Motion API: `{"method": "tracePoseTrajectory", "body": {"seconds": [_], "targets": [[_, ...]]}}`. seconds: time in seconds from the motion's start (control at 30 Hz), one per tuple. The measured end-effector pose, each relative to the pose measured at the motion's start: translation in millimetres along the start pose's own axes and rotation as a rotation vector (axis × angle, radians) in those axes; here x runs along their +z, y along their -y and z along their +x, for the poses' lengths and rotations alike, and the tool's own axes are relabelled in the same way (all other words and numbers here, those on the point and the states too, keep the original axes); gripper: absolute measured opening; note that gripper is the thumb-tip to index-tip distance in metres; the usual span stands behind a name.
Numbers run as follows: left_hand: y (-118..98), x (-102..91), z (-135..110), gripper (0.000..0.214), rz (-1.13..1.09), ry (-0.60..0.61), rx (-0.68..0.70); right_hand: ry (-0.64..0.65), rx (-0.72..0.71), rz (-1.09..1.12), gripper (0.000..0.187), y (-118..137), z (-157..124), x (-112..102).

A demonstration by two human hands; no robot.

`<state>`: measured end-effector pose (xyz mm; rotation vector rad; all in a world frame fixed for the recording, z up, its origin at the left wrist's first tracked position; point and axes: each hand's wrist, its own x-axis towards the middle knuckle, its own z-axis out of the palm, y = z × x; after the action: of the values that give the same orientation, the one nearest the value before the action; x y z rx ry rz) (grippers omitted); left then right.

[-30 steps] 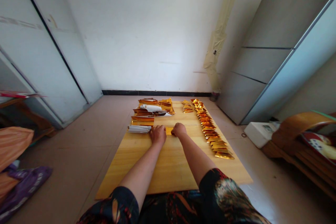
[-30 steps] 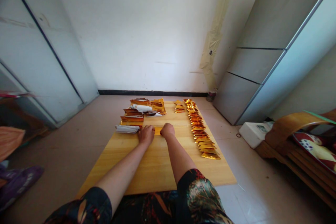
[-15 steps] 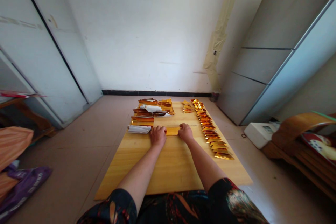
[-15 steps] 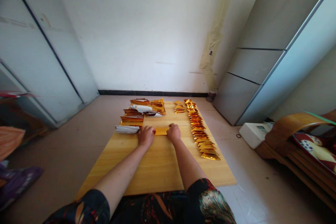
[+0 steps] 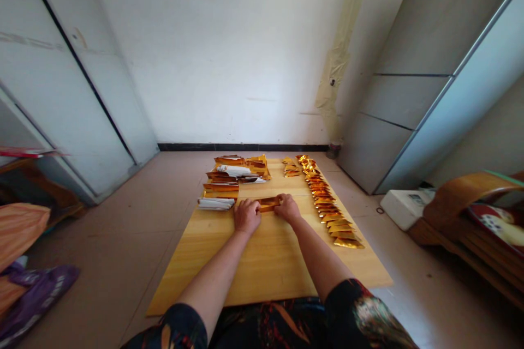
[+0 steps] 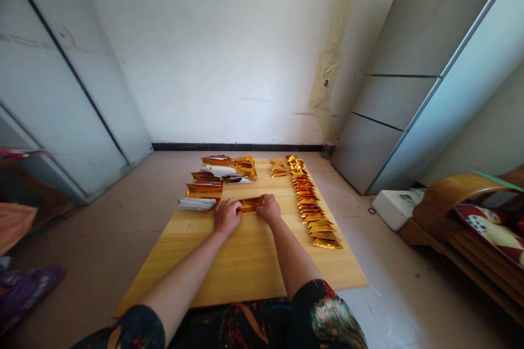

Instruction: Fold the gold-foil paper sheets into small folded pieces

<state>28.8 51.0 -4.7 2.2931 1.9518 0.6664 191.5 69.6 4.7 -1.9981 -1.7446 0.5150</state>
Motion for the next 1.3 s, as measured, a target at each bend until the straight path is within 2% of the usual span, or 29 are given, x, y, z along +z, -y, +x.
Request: {"method": "tracePoseTrajectory", "body": {"seconds": [0.17,0.43,0.53,0.63,0.77,0.83,0.93,1.13,1.23,1.3], "targets": [[3,2.8,0,0.018,-0.011,0.015,0.053,-0.028,0.007,0.073,0.037,-2,-1,1],[2,-0.9,-7,0.016,0.007,0.021,0.131,-0.027,0.039,0.347,0.029,-10,0,3],[0,-3.7,-9,0.012,0.009,0.010,0.143,-0.008,0.068,0.418,0.026,-8,-2,2],[1,-3.6,-9,0.019,0.005,-0.004,0.146,0.023,0.115,0.496,0.023,-5,-4,-2],[3,-0.3,-7,0.018,0.016,-0.006,0.134,0.098,0.152,0.732,0.020,-5,-5,-7],[4,1.4,-7,0.015,0.021,-0.007,0.131,0.109,0.162,0.780,0.017,-5,-5,-9],[6,3.6,-6,0.012,0.002,-0.007,0.125,0.089,0.128,0.649,0.014,-5,-6,-8],[7,5.7,-3,0.006,-0.034,-0.005,0.079,-0.044,-0.099,0.192,0.017,-9,-3,1],[7,4.5,-3,0.004,-0.037,-0.026,0.038,-0.059,-0.162,0.092,0.021,-14,-2,6],[6,3.4,-3,0.011,-0.045,-0.045,0.007,-0.063,-0.206,0.074,0.021,-18,-3,7]]}}
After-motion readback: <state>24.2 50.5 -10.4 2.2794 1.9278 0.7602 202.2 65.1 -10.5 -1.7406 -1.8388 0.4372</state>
